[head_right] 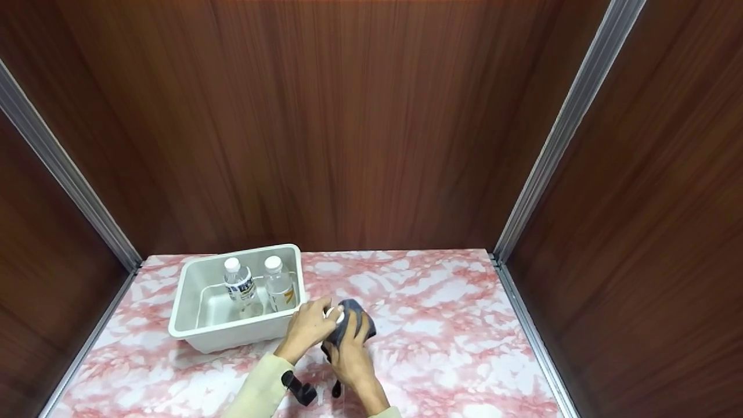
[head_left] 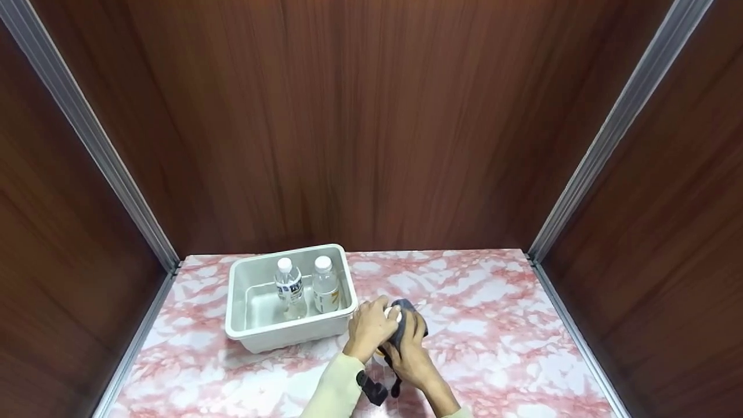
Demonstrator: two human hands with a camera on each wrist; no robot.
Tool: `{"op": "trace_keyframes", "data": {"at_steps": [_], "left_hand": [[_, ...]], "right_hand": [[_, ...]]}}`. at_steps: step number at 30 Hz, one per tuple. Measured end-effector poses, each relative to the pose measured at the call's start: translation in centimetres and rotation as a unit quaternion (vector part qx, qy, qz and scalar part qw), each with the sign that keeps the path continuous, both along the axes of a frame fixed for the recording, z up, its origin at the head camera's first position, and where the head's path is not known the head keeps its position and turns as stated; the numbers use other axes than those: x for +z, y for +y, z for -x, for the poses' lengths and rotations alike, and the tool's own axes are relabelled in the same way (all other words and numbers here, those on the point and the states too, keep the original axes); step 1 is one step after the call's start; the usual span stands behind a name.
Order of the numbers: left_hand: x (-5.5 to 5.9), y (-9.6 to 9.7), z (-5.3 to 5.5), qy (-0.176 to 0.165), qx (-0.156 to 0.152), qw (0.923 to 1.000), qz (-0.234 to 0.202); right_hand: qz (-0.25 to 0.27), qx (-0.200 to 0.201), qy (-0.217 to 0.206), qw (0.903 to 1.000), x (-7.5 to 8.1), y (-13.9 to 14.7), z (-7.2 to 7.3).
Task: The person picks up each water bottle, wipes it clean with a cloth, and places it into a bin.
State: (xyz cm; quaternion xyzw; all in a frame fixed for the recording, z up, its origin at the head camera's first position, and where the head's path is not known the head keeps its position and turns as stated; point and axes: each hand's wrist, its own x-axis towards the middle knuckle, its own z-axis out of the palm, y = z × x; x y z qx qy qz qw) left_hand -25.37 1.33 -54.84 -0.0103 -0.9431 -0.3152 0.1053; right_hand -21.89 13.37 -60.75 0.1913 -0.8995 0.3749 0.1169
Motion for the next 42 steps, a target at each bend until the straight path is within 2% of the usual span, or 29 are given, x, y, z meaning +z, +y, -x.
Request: {"op": "trace_keyframes", "data": {"at_steps": [4, 9, 16, 25, 28, 36, 42], "left_hand": [[0.0, 0.0, 0.0, -0.003, 0.0, 1.0, -0.002], [-0.1, 0.0, 0.0, -0.007, -0.001, 1.0, -0.006], [-0.2, 0.0, 0.0, -0.003, 0.002, 1.0, -0.001], [-0.1, 0.0, -0.2, 0.0, 0.007, 1.0, 0.004], [-0.1, 0.0, -0.2, -0.002, 0.008, 0.9999, 0.007], [-0.1, 0.1, -0.2, -0.007, 0.003, 1.0, 0.003], [-0.2, 0.1, -0.1, -0.01, 0.003, 1.0, -0.001]], "right_hand": [[-0.016, -0.007, 0.029, 0.9994, -0.3, -0.1, 0.0], [-0.027, -0.029, 0.025, 0.9989, -0.5, -0.2, -0.2], [-0.011, -0.041, 0.021, 0.9989, -0.8, -0.3, -0.3], [-0.023, -0.048, 0.061, 0.9967, -1.6, -0.4, -0.3], [-0.013, -0.05, 0.052, 0.9973, -1.8, -0.5, -0.3], [0.009, -0.067, -0.022, 0.9975, -2.4, -0.3, -0.5], [0.009, -0.064, -0.029, 0.9975, -3.2, -0.3, -0.3]]}}
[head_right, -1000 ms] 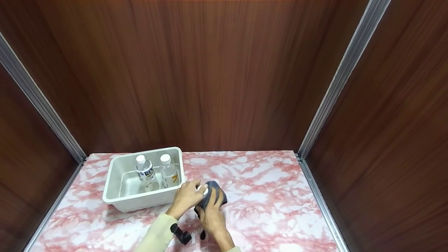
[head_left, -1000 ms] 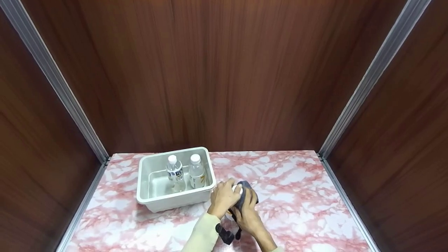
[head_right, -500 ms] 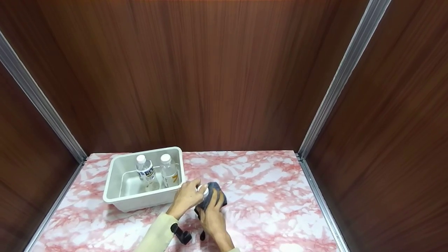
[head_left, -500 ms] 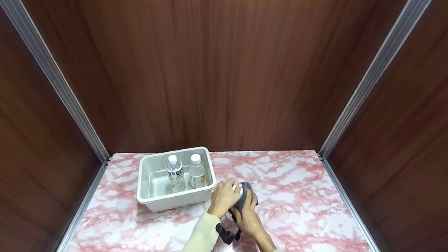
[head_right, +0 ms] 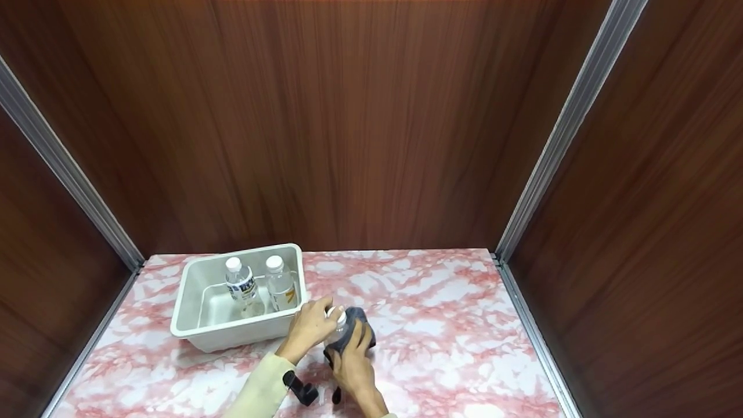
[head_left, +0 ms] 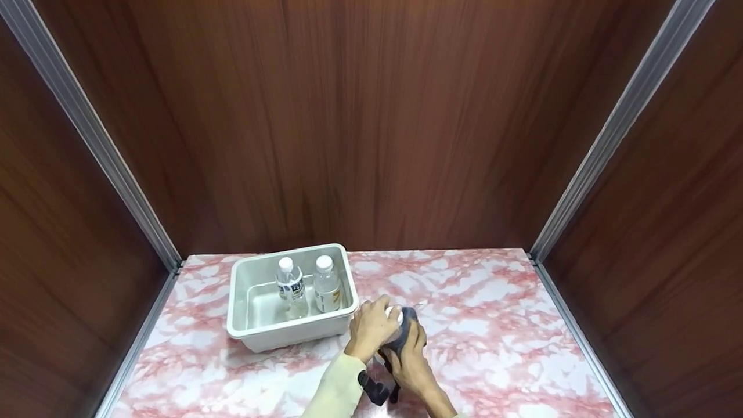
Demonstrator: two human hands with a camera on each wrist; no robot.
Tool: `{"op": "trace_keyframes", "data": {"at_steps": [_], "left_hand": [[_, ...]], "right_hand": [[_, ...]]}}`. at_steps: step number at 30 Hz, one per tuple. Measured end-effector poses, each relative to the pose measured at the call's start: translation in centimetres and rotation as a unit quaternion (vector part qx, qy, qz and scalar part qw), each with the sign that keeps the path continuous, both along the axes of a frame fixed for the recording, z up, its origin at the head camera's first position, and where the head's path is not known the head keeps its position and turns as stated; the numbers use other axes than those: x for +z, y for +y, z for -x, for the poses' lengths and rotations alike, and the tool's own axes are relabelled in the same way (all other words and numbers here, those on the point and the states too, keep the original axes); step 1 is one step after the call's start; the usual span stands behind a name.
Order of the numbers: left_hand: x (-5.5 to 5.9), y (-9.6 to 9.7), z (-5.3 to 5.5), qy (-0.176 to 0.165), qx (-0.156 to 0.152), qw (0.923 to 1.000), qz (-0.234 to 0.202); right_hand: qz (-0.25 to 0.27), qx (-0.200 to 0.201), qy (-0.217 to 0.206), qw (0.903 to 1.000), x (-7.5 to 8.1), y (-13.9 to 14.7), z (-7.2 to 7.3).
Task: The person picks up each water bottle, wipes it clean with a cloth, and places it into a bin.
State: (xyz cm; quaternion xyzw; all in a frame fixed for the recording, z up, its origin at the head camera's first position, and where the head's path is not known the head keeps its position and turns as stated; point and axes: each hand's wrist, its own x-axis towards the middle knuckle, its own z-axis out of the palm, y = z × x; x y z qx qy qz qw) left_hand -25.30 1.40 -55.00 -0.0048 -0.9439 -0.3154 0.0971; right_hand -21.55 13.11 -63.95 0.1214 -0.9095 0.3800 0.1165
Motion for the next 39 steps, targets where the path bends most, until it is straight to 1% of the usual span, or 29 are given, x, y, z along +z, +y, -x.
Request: {"op": "trace_keyframes", "data": {"at_steps": [3, 10, 13, 15, 18, 21, 25, 30, 34, 39], "left_hand": [[0.0, 0.0, 0.1, 0.003, 0.0, 1.0, 0.0], [0.0, 0.1, 0.1, 0.006, 0.003, 1.0, 0.005], [0.0, 0.1, 0.1, 0.003, 0.005, 1.0, 0.003], [0.1, 0.1, 0.1, 0.003, 0.005, 1.0, 0.001], [0.1, 0.1, 0.0, 0.005, 0.006, 1.0, -0.001], [0.0, 0.1, 0.0, 0.004, 0.008, 1.0, -0.001], [-0.1, 0.1, -0.1, -0.002, 0.009, 1.0, 0.0], [-0.2, 0.2, -0.3, 0.0, 0.014, 0.9999, 0.006], [-0.2, 0.4, -0.4, -0.005, 0.014, 0.9999, -0.001], [-0.1, 0.3, -0.4, -0.004, 0.029, 0.9995, -0.013]], "right_hand": [[0.003, 0.001, 0.004, 1.0, -0.4, 0.1, 0.1], [-0.031, 0.021, 0.054, 0.9979, -1.2, 0.2, 0.1], [-0.03, 0.019, 0.049, 0.9982, -1.4, 0.3, 0.0], [-0.025, 0.02, 0.036, 0.9989, -1.4, 0.3, 0.0], [-0.015, 0.015, 0.0, 0.9998, -1.3, 0.3, 0.0], [-0.011, 0.01, -0.027, 0.9995, -1.2, 0.3, 0.0], [-0.012, 0.003, -0.042, 0.9991, -1.5, 0.4, -0.1], [-0.015, -0.001, -0.062, 0.998, -2.8, 0.7, -0.1], [-0.03, -0.008, -0.08, 0.9963, -3.7, 1.1, -0.2], [-0.054, -0.008, -0.099, 0.9936, -3.8, 1.3, 0.2]]}}
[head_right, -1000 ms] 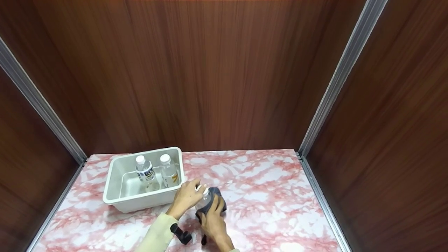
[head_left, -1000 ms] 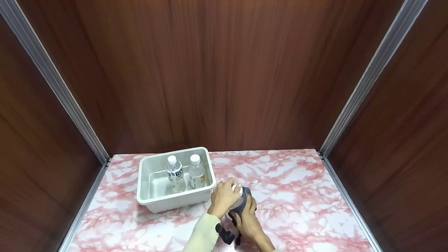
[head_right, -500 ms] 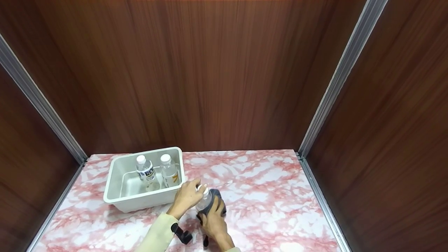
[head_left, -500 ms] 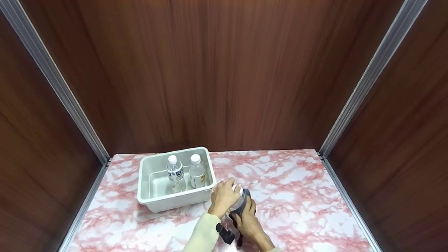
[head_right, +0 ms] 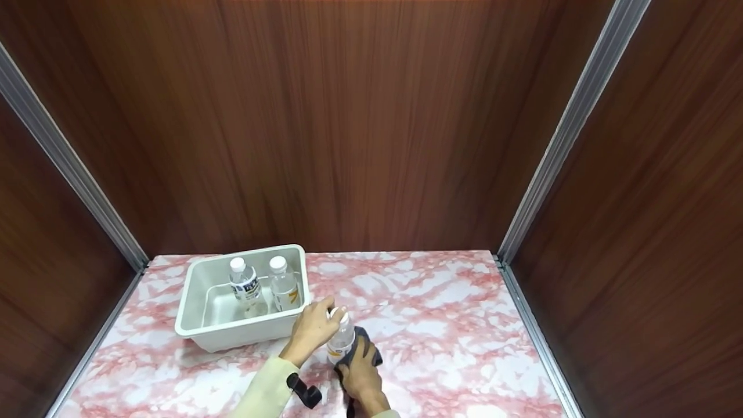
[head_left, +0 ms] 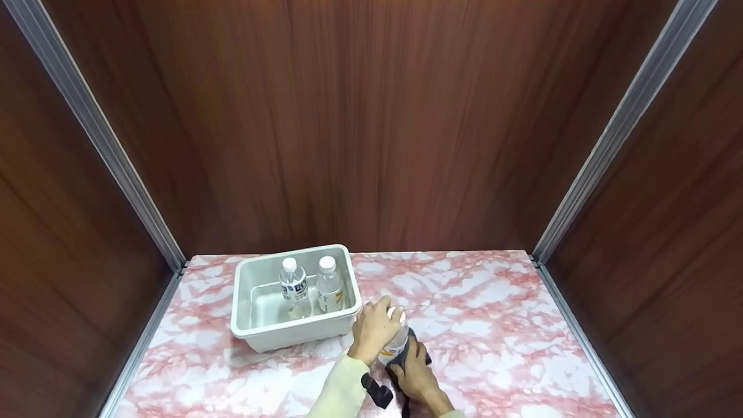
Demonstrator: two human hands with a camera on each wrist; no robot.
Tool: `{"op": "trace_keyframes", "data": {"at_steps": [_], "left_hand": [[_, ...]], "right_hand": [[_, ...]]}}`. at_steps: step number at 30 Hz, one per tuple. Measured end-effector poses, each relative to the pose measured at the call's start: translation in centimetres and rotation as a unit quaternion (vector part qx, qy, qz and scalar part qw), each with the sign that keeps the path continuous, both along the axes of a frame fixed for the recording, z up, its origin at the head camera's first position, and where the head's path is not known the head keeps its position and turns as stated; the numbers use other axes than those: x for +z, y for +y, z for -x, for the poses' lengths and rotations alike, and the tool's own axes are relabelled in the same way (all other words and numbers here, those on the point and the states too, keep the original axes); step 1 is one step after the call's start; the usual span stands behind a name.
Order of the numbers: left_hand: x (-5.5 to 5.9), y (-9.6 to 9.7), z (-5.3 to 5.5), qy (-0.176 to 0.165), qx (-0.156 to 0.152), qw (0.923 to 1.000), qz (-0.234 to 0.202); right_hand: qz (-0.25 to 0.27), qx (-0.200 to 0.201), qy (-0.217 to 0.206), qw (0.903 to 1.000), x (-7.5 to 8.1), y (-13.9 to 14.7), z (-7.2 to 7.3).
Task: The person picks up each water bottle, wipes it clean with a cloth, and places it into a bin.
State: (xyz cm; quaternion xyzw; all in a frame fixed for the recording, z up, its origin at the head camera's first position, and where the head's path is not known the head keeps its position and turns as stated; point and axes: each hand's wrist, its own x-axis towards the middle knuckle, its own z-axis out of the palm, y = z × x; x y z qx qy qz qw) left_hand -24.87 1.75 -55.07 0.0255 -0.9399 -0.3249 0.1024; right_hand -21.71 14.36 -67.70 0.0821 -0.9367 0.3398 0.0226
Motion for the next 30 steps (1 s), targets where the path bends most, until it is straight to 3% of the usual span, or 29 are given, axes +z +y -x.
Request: {"op": "trace_keyframes", "data": {"at_steps": [6, 10, 14, 18, 21, 25, 30], "left_hand": [[-0.3, 0.2, -0.1, 0.009, 0.02, 0.9997, -0.013], [-0.9, 0.1, 0.0, 0.035, 0.017, 0.9991, -0.017], [-2.1, -0.3, -0.1, 0.075, -0.009, 0.9966, -0.032], [-3.3, -0.7, -0.4, 0.114, -0.058, 0.9899, -0.061], [-3.9, -1.0, -0.5, 0.152, -0.093, 0.9815, -0.071], [-4.2, -1.4, -0.4, 0.201, -0.114, 0.971, -0.06], [-4.1, -1.8, -0.3, 0.219, -0.122, 0.9673, -0.039]], "right_hand": [[0.004, 0.007, -0.017, 0.9998, 0.3, 0.3, 0.4], [0.015, 0.012, -0.037, 0.9991, 1.0, 0.6, 0.7], [0.001, 0.015, -0.063, 0.9979, 1.9, 1.4, 1.1], [-0.041, 0.019, -0.074, 0.9963, 2.7, 2.4, 1.7], [-0.073, 0.016, -0.057, 0.9955, 3.1, 3.1, 2.1], [-0.102, 0.012, -0.023, 0.9944, 3.4, 3.8, 2.4], [-0.143, 0.036, 0.001, 0.9891, 3.1, 4.2, 2.2]]}}
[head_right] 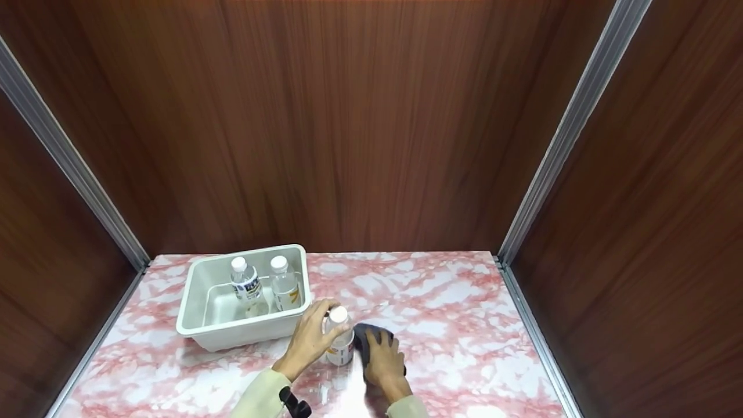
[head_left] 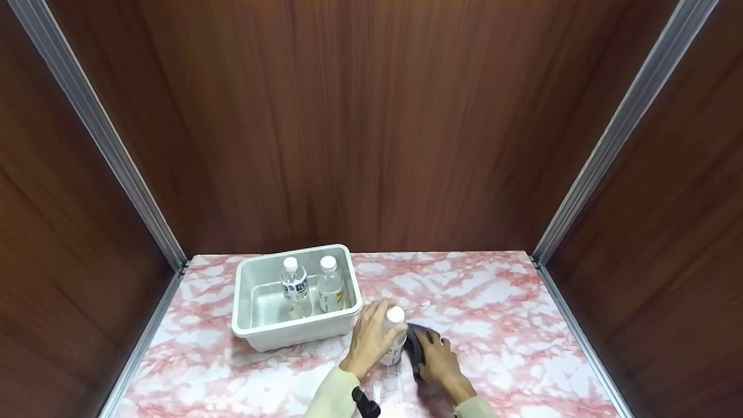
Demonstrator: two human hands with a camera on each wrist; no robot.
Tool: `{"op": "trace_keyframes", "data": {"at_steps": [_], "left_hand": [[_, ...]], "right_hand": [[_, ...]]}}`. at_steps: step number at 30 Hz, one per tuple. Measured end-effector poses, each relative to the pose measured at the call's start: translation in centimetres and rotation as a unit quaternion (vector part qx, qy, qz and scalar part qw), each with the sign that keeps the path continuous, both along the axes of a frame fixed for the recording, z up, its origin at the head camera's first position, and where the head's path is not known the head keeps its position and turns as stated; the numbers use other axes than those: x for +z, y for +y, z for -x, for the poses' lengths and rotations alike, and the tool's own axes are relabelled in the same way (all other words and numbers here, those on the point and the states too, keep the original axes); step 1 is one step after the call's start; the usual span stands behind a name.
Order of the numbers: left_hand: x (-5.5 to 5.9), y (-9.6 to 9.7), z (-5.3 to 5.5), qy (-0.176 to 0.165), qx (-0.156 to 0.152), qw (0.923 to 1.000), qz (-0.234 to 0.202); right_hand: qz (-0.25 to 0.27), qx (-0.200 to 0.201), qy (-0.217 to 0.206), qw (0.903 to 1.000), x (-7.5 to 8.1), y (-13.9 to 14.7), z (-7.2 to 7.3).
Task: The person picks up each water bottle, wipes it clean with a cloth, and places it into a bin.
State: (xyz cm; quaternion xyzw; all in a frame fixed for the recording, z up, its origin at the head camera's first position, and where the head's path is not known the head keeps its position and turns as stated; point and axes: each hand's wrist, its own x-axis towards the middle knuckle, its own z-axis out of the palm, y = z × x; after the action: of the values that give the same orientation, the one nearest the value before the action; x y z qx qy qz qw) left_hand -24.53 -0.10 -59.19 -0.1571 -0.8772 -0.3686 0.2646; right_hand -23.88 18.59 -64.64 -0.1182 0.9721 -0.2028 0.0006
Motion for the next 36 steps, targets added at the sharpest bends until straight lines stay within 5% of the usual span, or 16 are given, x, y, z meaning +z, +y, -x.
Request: {"op": "trace_keyframes", "data": {"at_steps": [12, 23, 36], "left_hand": [[-0.2, -0.6, -0.2, -0.001, 0.007, 1.0, 0.006], [1.2, -1.5, -0.3, -0.008, 0.008, 0.9997, -0.024], [5.5, -3.1, -0.5, 0.007, 0.002, 0.9954, -0.095]], "right_hand": [[-0.011, 0.017, -0.088, 0.9959, -2.0, 0.2, -0.5], [0.017, 0.02, -0.101, 0.9945, -0.5, 0.2, -0.1], [0.051, 0.025, 0.014, 0.9983, 4.0, -0.6, 1.5]]}}
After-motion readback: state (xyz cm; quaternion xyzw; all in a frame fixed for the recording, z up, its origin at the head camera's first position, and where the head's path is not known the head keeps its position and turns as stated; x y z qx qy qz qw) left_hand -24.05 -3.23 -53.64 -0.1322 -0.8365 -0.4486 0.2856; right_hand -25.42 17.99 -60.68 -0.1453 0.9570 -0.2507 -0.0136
